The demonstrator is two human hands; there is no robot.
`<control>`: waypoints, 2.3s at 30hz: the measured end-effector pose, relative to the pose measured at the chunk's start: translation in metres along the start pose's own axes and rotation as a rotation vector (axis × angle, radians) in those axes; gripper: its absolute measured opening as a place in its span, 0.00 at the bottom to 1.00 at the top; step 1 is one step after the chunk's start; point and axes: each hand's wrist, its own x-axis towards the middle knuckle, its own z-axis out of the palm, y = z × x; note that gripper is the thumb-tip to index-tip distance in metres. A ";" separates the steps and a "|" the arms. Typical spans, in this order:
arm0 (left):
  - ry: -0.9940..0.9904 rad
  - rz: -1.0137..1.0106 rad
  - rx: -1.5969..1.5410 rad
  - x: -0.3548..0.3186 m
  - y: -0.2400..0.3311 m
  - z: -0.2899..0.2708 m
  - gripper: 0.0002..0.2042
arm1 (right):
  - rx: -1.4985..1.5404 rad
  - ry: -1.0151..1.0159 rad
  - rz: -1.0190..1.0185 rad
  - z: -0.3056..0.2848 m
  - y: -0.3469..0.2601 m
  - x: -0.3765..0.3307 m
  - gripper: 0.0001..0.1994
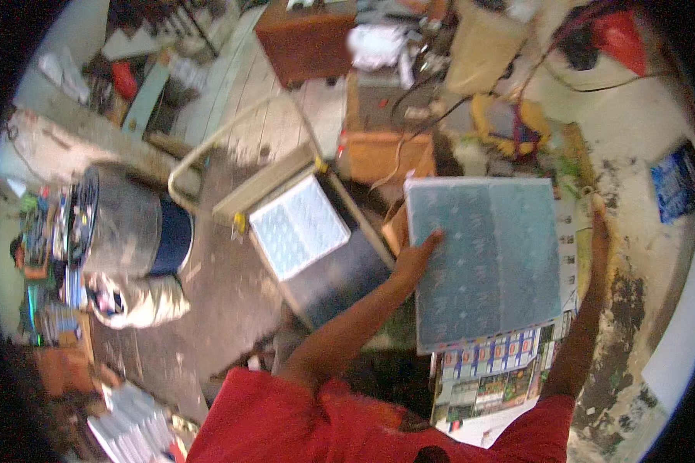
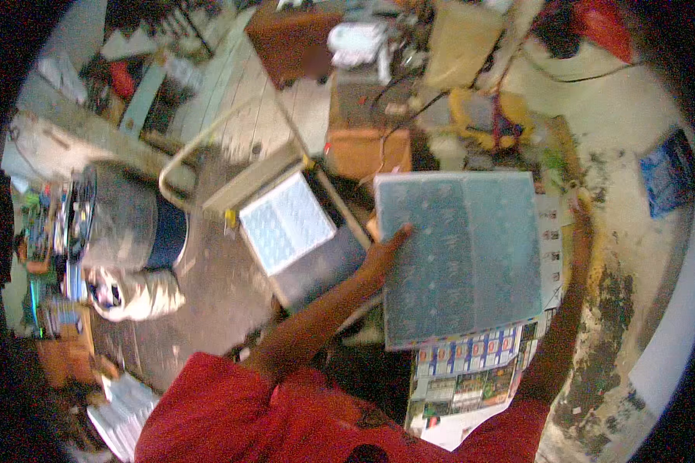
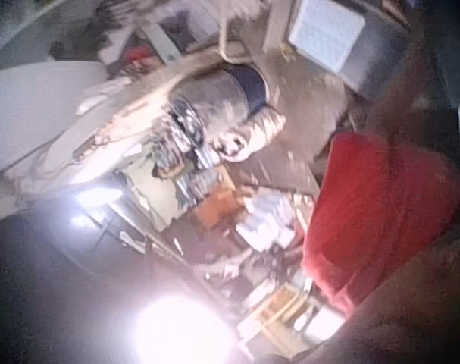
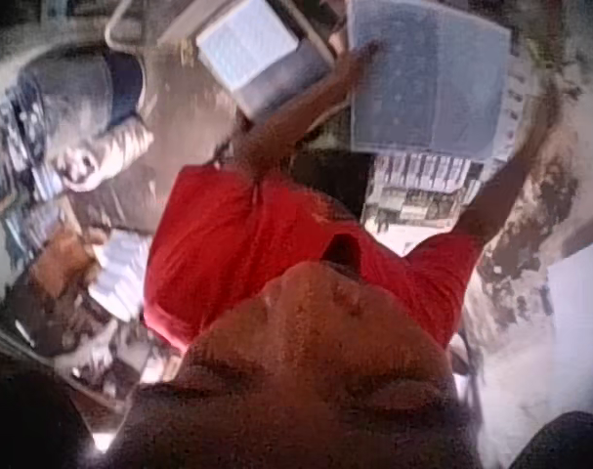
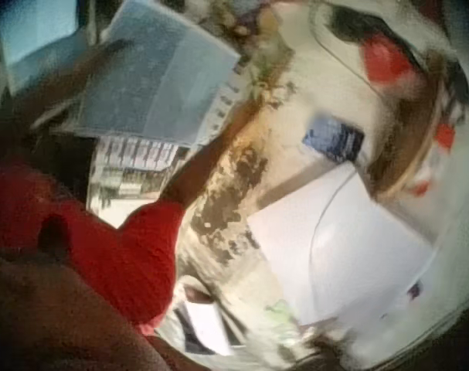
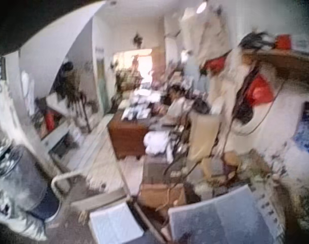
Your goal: The person organizes printed paper sheets on a workbench, aligns a stack of them, and then uses a sheet to wrap around the stack.
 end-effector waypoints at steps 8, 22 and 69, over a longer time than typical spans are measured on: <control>0.076 0.133 -0.083 -0.011 -0.005 -0.035 0.54 | 0.625 -0.234 -0.419 0.114 -0.280 -0.226 0.24; 0.725 -0.108 -0.468 0.112 -0.258 -0.599 0.39 | 0.104 -0.658 0.285 0.787 -0.022 -0.298 0.41; 0.363 -0.237 0.526 -0.119 -0.171 -0.610 0.30 | 0.188 -0.496 1.121 0.486 -0.140 -0.610 0.34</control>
